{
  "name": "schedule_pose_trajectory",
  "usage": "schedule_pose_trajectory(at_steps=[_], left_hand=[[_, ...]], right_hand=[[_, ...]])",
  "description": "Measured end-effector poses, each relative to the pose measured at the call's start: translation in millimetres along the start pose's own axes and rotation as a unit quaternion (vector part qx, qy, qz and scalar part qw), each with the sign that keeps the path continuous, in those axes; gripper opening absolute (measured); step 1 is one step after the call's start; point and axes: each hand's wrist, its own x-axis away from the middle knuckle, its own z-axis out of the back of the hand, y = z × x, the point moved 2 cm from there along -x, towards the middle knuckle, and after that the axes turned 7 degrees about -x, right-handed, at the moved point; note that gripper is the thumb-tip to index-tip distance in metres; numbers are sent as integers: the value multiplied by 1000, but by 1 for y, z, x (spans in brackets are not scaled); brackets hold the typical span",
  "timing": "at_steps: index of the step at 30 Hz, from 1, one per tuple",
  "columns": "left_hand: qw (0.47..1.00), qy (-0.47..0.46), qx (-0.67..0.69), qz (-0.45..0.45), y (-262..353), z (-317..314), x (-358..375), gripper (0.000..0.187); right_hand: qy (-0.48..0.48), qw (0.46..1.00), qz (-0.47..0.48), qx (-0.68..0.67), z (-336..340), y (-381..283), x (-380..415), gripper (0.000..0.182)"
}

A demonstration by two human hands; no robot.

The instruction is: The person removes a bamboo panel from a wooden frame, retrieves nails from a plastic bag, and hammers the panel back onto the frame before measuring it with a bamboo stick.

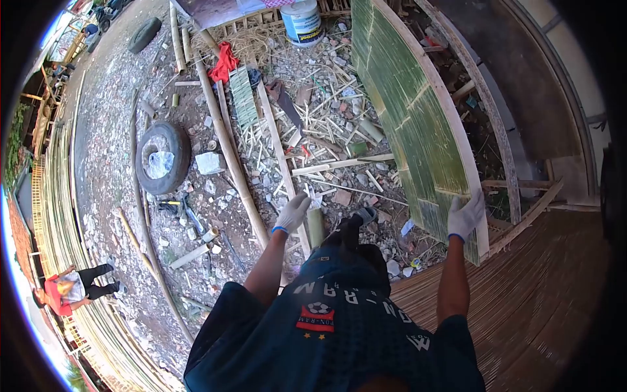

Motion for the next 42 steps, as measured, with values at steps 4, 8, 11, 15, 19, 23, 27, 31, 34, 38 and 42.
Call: schedule_pose_trajectory(at_steps=[4,8,11,15,19,23,27,31,34,38,42], left_hand=[[975,-13,-126,184,-98,48,90,53],[862,-177,-299,369,-235,55,193,65],[858,-277,-290,322,-276,54,198,70],[881,-238,-278,299,-178,72,97,67],[946,-116,-292,80,-148,106,-57,28],[999,-7,-7,37,-38,222,-155,53],[977,95,165,95,-9,321,-192,52],[970,146,105,165,-75,378,-183,49],[965,108,-23,237,-167,386,-142,50],[925,64,-23,375,-334,343,-59,66],[833,95,206,505,-208,365,-29,46]], right_hand=[[-134,987,-80,-43,-8,-29,100,74],[-427,817,-324,-210,-1,-32,236,68],[-587,714,-326,-198,7,-23,343,64],[-687,662,-270,-128,27,-40,402,51],[-697,664,-246,-114,9,-92,372,39],[-653,741,-94,-124,-57,-165,281,28],[-469,842,-24,-265,-117,-312,89,38],[-375,784,-168,-466,-105,-481,-62,46],[-387,755,-142,-510,-125,-533,-86,45],[-497,761,-119,-399,-176,-559,-53,46],[-658,734,-65,-155,-226,-525,-5,54]])
